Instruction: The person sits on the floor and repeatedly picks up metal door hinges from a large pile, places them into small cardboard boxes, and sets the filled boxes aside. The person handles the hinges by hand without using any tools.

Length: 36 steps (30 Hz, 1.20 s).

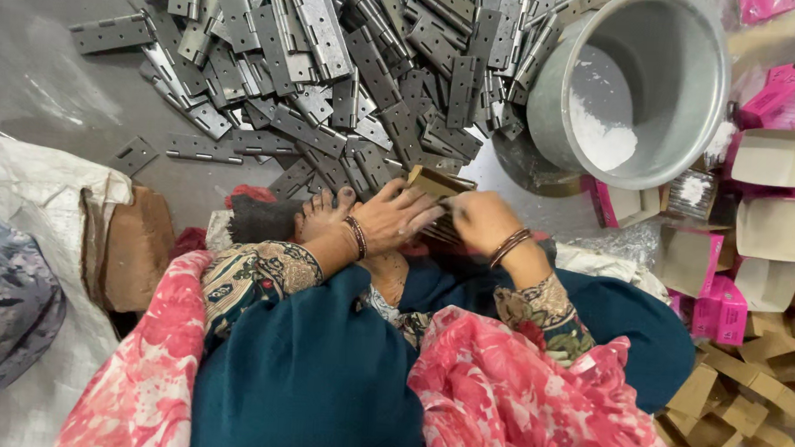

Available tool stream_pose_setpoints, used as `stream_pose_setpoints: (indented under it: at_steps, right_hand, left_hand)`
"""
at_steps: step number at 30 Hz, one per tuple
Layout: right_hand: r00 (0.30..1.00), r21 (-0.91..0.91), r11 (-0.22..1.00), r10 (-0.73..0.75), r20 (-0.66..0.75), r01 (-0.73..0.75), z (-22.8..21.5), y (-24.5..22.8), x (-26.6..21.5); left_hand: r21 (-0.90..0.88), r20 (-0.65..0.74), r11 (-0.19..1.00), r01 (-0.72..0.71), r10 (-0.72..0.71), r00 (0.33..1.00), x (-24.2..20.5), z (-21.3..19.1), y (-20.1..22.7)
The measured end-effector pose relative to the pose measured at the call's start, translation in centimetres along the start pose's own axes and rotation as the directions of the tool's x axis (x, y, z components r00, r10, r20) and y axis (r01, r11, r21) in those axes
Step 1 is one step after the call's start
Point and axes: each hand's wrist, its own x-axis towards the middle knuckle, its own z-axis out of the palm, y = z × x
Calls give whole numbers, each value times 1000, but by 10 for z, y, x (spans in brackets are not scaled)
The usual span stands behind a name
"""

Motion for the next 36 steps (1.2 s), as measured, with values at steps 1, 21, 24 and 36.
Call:
stream_pose_setpoints:
  at_steps: [1, 21, 24, 36]
  right_hand:
    - [996, 108, 993, 47, -72, -39, -11, 6, 8]
    - [846, 185, 943, 330, -418, -276, 11, 106, 120]
    - [834, 577, 792, 447, -323, -201, -8, 113, 81]
    - [984, -225, 973, 9, -180, -50, 24, -30, -16]
  left_hand:
    - [0, 23, 1000, 13, -13, 1000, 0, -1, 0]
    - [-19, 89, 999, 34, -32, 995, 1, 2, -3]
    - [-48, 101, 998, 38, -33, 994, 0, 3, -2]
    - [-12, 88, 1000, -11, 12, 996, -10, 3, -1]
